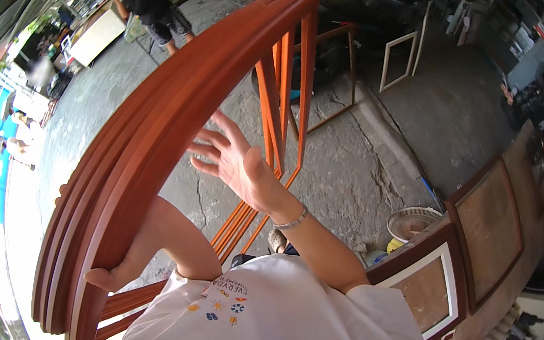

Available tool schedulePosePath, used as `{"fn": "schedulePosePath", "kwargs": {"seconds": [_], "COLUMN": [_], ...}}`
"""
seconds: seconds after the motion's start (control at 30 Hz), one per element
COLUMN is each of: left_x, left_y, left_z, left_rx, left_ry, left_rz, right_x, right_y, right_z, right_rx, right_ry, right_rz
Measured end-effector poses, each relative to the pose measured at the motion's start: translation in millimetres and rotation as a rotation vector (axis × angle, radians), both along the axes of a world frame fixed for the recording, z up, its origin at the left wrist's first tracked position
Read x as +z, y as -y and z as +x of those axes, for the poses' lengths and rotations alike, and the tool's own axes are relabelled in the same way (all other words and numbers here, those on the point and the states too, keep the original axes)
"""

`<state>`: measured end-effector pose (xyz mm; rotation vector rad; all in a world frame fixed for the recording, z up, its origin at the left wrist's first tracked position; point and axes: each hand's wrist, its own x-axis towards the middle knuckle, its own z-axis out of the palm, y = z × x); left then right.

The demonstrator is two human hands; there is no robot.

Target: The person carries several reddish-brown wooden frames to an outdoor area and places them on a stand. They then use a spray gun connected to a hose to apply a clear coat to the frames, moving around to cover all sides.

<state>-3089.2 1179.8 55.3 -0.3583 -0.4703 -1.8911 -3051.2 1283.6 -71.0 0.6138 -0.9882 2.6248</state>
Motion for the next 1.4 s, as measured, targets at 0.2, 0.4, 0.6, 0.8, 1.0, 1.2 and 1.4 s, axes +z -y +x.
{"fn": "schedulePosePath", "kwargs": {"seconds": [0.2,0.4,0.6,0.8,1.0,1.2,1.4], "left_x": [-16.7,-22.7,-5.6,16.4,-26.7,-19.5,-28.8], "left_y": [-51.9,-168.7,-285.4,-379.3,-485.6,-638.7,-833.9], "left_z": [-45.4,-47.7,-51.7,-39.7,-28.6,9.6,71.2], "left_rx": [-0.185,-0.451,-0.514,-1.186,-1.119,-1.149,-1.164], "left_ry": [-0.001,0.127,0.246,0.112,0.122,0.023,-0.074], "left_rz": [0.006,0.013,-0.154,0.028,-0.247,-0.527,-0.502], "right_x": [11.5,27.1,55.7,111.2,116.9,139.0,122.4], "right_y": [-54.3,-161.8,-272.9,-380.7,-493.7,-648.3,-826.5], "right_z": [-56.6,-58.0,-58.0,-47.6,-17.5,33.3,121.1], "right_rx": [-0.025,-0.225,-0.448,-0.705,-1.058,-1.089,-1.208], "right_ry": [-0.125,0.042,0.053,-0.002,0.031,-0.071,-0.096], "right_rz": [-0.228,-0.394,-0.466,-0.407,-0.191,-0.288,-0.354]}}
